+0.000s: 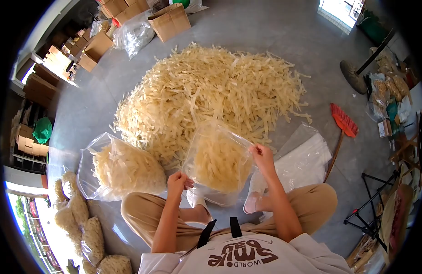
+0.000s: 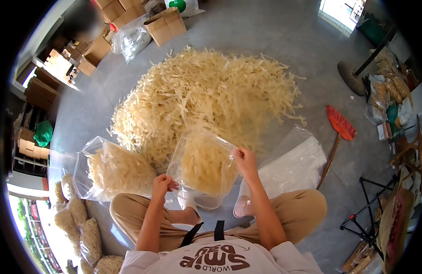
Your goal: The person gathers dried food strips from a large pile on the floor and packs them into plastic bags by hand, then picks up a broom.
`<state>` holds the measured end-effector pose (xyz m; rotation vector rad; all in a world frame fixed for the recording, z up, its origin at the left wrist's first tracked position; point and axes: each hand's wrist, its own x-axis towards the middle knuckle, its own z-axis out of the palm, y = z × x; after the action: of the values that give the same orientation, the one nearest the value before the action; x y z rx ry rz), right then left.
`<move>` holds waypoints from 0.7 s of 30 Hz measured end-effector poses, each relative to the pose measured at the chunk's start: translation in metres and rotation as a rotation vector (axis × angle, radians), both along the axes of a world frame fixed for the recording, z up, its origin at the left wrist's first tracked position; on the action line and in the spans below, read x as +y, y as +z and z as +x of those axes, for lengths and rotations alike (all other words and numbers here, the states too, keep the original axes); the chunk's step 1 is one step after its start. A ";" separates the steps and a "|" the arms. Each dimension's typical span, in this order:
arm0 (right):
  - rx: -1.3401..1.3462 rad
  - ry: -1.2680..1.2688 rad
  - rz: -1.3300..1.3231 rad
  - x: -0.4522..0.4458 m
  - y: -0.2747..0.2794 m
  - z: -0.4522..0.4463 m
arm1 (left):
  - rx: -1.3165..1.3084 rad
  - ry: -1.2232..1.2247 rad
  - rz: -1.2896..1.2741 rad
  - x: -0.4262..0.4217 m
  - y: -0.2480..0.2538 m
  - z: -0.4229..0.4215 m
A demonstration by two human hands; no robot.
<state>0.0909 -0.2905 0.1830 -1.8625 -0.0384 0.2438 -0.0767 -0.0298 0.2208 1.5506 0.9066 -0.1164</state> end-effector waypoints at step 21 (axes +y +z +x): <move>0.504 0.573 -0.255 -0.040 0.032 0.081 | 0.205 -0.134 0.168 0.043 0.030 0.059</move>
<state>0.1720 -0.3307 0.2153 -1.9548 -0.2021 1.1519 -0.0178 0.0132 0.2504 1.7792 0.9920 -0.3065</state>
